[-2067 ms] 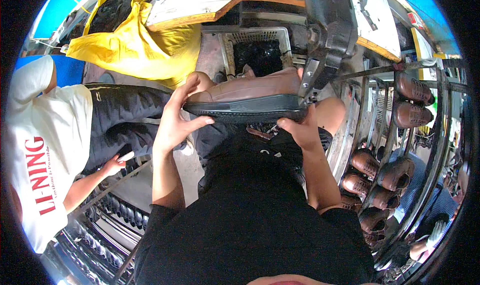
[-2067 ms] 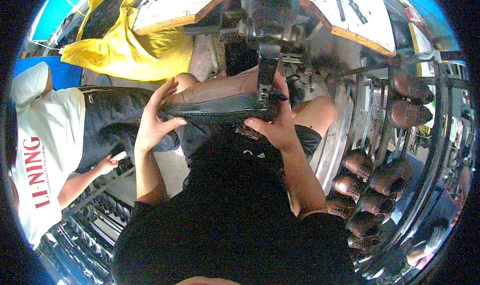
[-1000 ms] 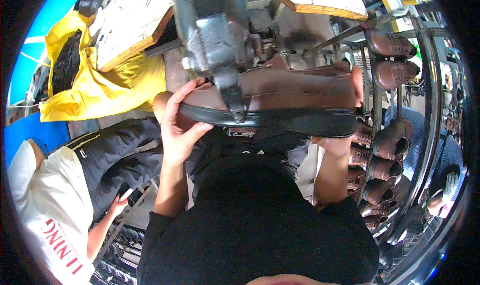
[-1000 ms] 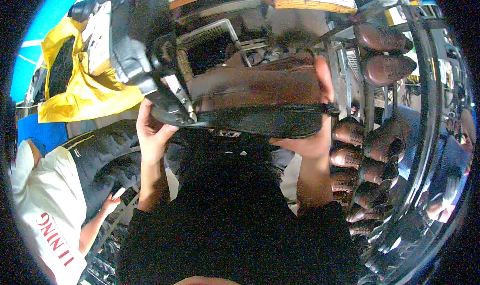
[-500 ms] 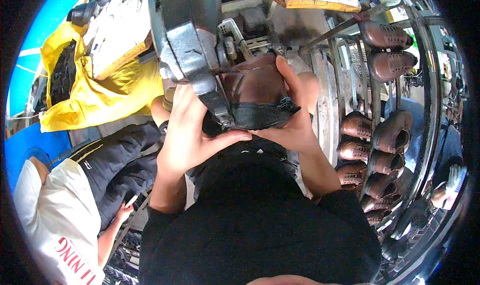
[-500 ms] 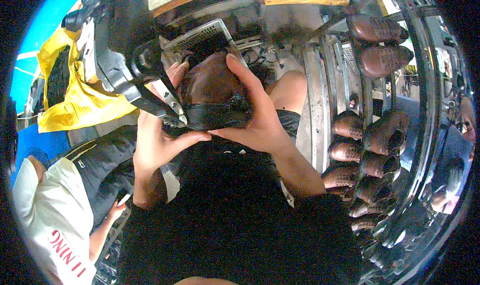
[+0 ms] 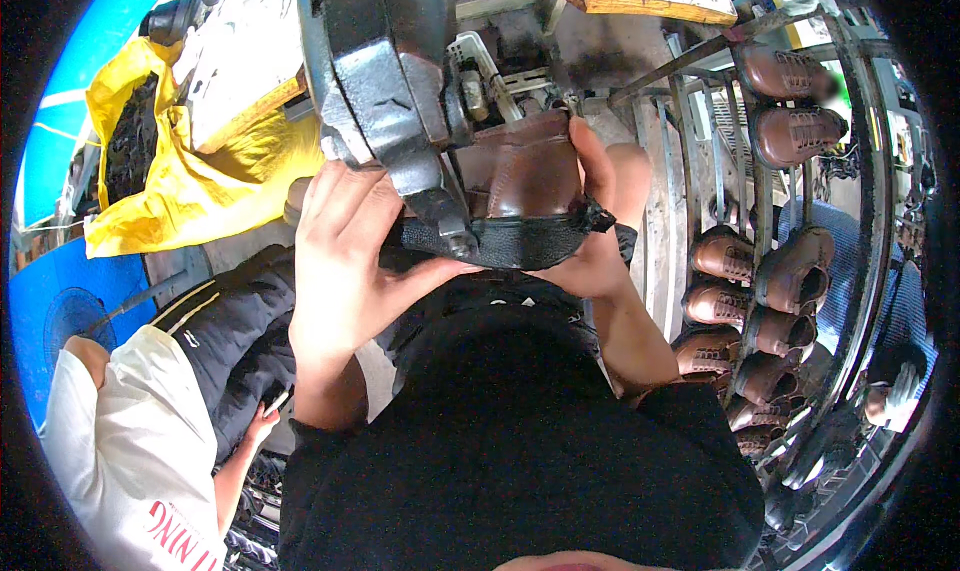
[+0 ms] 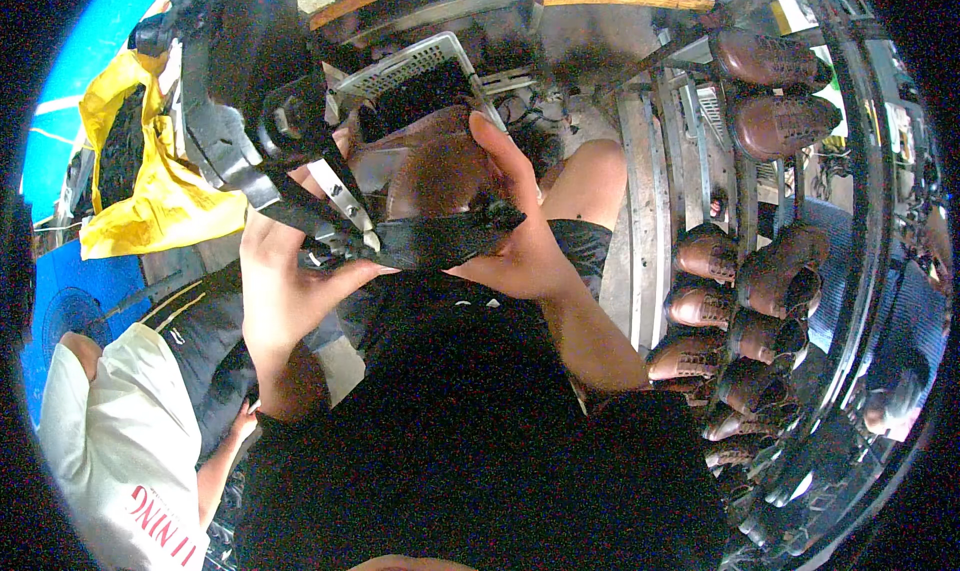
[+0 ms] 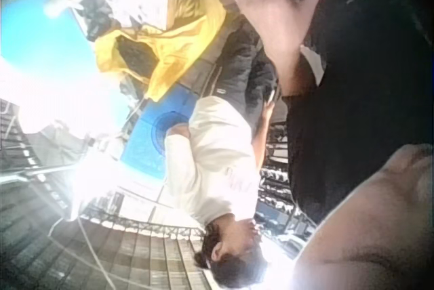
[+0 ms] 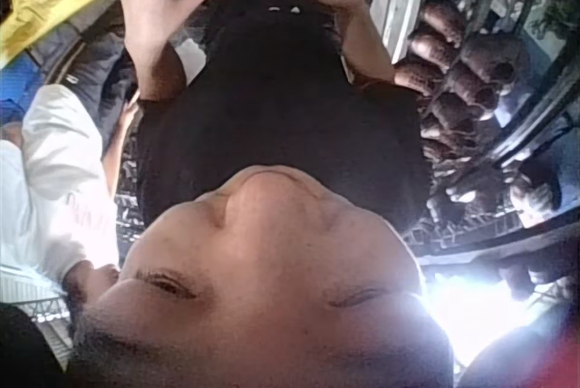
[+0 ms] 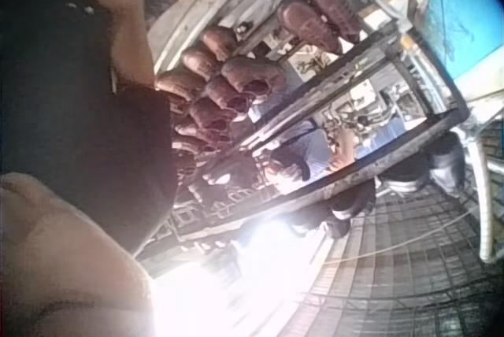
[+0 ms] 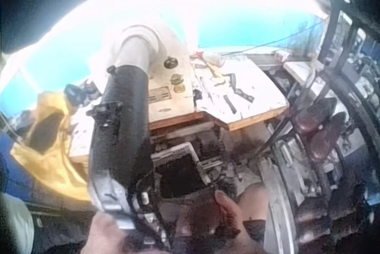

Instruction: Using a machine to attach or press parts of a shoe during manufacturing.

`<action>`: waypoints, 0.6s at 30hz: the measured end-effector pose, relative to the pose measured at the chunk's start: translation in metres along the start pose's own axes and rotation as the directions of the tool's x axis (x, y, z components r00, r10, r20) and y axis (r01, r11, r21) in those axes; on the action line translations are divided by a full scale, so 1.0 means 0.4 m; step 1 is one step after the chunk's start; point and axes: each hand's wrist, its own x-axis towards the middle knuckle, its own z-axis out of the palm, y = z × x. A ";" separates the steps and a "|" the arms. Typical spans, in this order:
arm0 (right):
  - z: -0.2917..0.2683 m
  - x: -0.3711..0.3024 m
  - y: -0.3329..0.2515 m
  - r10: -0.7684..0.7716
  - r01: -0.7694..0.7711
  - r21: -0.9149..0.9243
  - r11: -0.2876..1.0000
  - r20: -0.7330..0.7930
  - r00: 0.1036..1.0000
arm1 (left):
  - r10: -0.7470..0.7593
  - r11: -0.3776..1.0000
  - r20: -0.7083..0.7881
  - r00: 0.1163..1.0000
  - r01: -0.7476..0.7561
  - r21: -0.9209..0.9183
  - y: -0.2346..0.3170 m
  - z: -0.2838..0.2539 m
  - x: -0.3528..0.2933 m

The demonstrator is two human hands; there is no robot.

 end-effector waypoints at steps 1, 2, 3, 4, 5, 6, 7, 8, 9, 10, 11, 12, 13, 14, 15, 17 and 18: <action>0.006 -0.002 0.006 0.034 -0.033 0.086 0.996 -0.015 0.999 | 0.020 1.000 -0.010 1.000 -0.020 -0.016 0.004 -0.003 0.008; 0.009 -0.004 0.013 0.069 -0.064 0.175 0.983 -0.023 0.997 | 0.021 1.000 -0.012 1.000 -0.021 -0.013 0.005 -0.004 0.005; 0.012 -0.009 0.019 0.066 -0.061 0.175 0.983 -0.022 0.998 | 0.015 1.000 -0.002 1.000 -0.015 0.011 0.006 -0.007 -0.003; 0.015 -0.015 0.023 0.056 -0.051 0.140 0.989 -0.035 0.998 | 0.009 0.999 0.007 1.000 -0.010 0.035 0.007 -0.008 -0.008; 0.019 -0.016 0.025 0.046 -0.041 0.109 0.993 -0.044 0.998 | 0.008 0.999 0.004 1.000 -0.008 0.039 0.007 -0.009 -0.013; 0.022 -0.015 0.023 0.044 -0.039 0.111 0.993 -0.040 0.998 | -0.002 0.999 0.004 1.000 0.002 0.041 0.007 -0.010 -0.017; 0.026 -0.013 0.021 0.062 -0.058 0.136 0.989 -0.027 0.998 | -0.012 0.999 0.004 1.000 0.012 0.042 0.004 -0.011 -0.020; 0.030 -0.008 0.020 0.080 -0.075 0.154 0.985 -0.020 0.997 | -0.009 0.999 0.005 1.000 0.008 0.040 -0.004 -0.013 -0.019; 0.036 0.001 0.020 0.079 -0.075 0.152 0.986 -0.023 0.997 | -0.016 1.000 -0.002 1.000 0.016 0.025 -0.014 -0.015 -0.018; 0.043 0.012 0.020 0.073 -0.070 0.122 0.990 -0.024 0.997 | -0.025 1.000 -0.009 1.000 0.025 0.009 -0.024 -0.017 -0.018; 0.048 0.019 0.021 0.068 -0.065 0.093 0.994 -0.023 0.997 | -0.024 1.000 -0.008 1.000 0.024 0.007 -0.032 -0.017 -0.021; 0.053 0.023 0.025 0.069 -0.066 0.092 0.994 -0.025 0.997 | -0.052 0.999 0.006 0.999 0.052 0.005 -0.039 -0.017 -0.027; 0.058 0.027 0.028 0.060 -0.059 0.063 0.996 -0.020 0.998 | -0.080 0.997 0.021 0.997 0.080 0.002 -0.046 -0.017 -0.031; 0.060 0.032 0.029 0.049 -0.049 0.037 0.998 -0.012 0.999 | -0.079 0.997 0.020 0.997 0.079 0.003 -0.053 -0.018 -0.031; 0.061 0.037 0.028 0.047 -0.047 0.036 0.998 -0.013 0.999 | -0.080 0.997 0.021 0.997 0.080 -0.007 -0.058 -0.018 -0.032; 0.059 0.036 0.023 0.034 -0.038 -0.120 0.992 -0.032 0.999 | -0.084 0.996 0.022 0.996 0.084 -0.016 -0.065 -0.013 -0.042; 0.057 0.032 0.023 0.036 -0.039 -0.117 0.992 -0.028 0.999 | -0.101 0.994 0.031 0.994 0.103 -0.042 -0.066 -0.006 -0.051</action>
